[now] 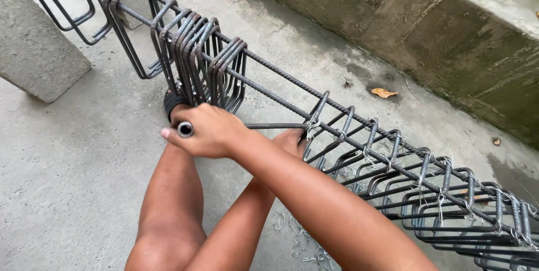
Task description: Tying metal stirrups to rebar using wire ties and a manual twisting tool
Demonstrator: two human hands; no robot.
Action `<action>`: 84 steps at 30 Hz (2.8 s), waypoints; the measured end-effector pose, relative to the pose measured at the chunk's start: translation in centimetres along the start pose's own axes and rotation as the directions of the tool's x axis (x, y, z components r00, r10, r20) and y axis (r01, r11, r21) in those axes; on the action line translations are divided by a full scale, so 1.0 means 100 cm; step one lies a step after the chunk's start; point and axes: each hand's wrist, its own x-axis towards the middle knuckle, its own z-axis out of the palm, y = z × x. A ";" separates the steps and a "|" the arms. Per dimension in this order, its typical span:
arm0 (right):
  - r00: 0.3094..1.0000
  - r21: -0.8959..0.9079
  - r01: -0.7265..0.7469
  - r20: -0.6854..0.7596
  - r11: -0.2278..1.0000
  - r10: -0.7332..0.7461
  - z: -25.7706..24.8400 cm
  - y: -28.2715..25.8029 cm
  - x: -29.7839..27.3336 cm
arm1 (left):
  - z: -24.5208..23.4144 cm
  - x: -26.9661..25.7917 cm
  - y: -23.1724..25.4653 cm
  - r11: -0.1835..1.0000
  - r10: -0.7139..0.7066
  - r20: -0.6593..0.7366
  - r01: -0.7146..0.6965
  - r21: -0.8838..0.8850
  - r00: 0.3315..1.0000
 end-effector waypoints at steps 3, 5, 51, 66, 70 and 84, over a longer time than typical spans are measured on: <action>0.996 -0.073 -0.012 0.087 0.997 0.018 0.021 0.008 -0.008 | 0.004 -0.013 0.001 0.999 -0.033 -0.022 0.032 -0.017 0.999; 0.990 -0.103 -0.023 0.136 0.994 0.037 0.034 0.017 -0.013 | 0.007 -0.020 0.002 0.998 -0.038 -0.019 0.037 -0.044 0.999; 0.709 -0.572 0.588 0.705 0.571 -0.025 0.110 0.223 -0.202 | -0.186 0.013 -0.145 0.278 -0.761 -0.066 0.232 -0.932 0.645; 0.875 -0.595 0.410 0.469 0.692 -0.115 0.092 0.152 -0.202 | -0.134 0.104 0.102 0.926 0.144 0.307 -0.237 0.294 0.941; 0.847 -0.616 0.433 0.527 0.658 -0.065 0.087 0.171 -0.212 | -0.121 0.111 0.090 0.904 0.118 0.347 -0.245 0.351 0.931; 0.520 -0.590 0.617 0.802 0.520 0.293 -0.015 0.201 -0.252 | -0.132 0.102 0.105 0.907 0.060 0.383 -0.211 0.364 0.922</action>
